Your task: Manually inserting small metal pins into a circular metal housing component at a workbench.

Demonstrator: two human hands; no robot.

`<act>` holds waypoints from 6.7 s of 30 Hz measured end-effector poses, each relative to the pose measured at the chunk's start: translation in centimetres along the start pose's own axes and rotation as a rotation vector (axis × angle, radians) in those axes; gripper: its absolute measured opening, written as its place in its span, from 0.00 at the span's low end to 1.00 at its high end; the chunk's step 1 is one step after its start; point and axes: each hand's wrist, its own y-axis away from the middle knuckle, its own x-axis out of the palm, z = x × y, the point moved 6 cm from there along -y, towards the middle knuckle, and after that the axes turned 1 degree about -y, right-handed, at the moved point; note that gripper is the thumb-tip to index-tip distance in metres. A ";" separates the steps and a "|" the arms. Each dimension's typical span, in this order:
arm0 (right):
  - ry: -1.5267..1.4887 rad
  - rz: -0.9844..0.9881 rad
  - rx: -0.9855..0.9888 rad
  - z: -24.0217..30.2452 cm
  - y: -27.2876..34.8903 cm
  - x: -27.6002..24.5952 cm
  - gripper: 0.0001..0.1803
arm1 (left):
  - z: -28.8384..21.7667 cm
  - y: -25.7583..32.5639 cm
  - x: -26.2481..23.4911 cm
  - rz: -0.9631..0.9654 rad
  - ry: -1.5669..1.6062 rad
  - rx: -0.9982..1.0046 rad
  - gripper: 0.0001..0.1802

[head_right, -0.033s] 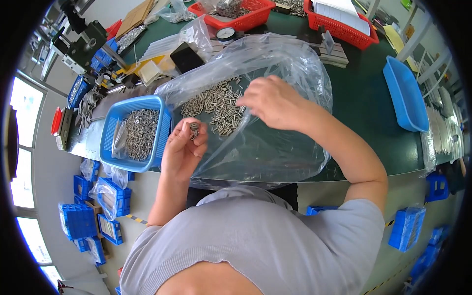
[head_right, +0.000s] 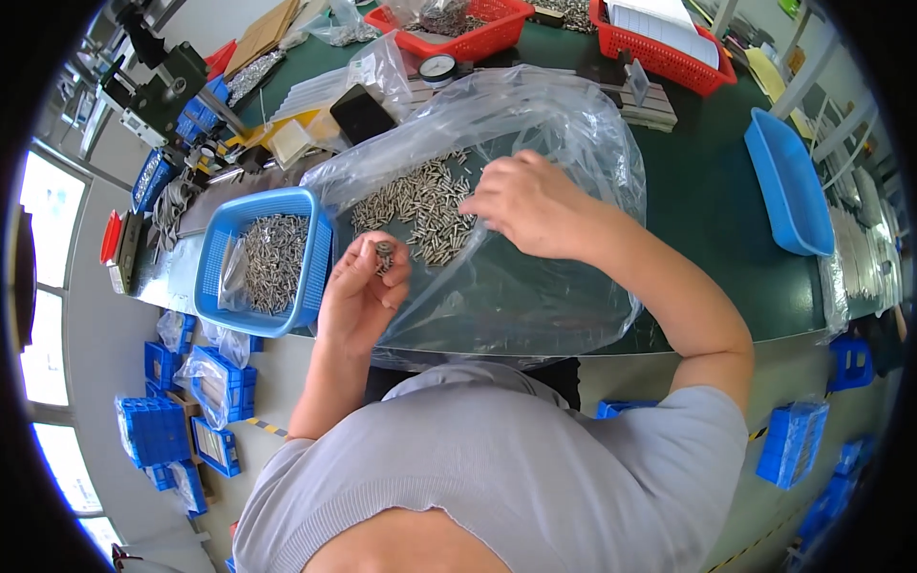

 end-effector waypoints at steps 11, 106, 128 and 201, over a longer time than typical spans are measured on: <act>-0.227 0.233 0.201 -2.2 2.7 0.6 0.10 | 2.1 -1.1 -0.5 0.021 0.061 -0.149 0.10; -1.009 0.117 0.224 1.0 -7.7 6.5 0.11 | 1.9 -0.5 -4.1 -0.072 0.251 -0.180 0.15; -0.276 -0.127 -0.045 0.3 -8.7 8.2 0.06 | 1.7 -0.4 -3.7 -0.047 0.255 -0.209 0.08; -0.839 0.087 0.313 -0.6 -8.1 6.6 0.02 | 1.8 -0.4 -4.3 -0.079 0.176 -0.143 0.17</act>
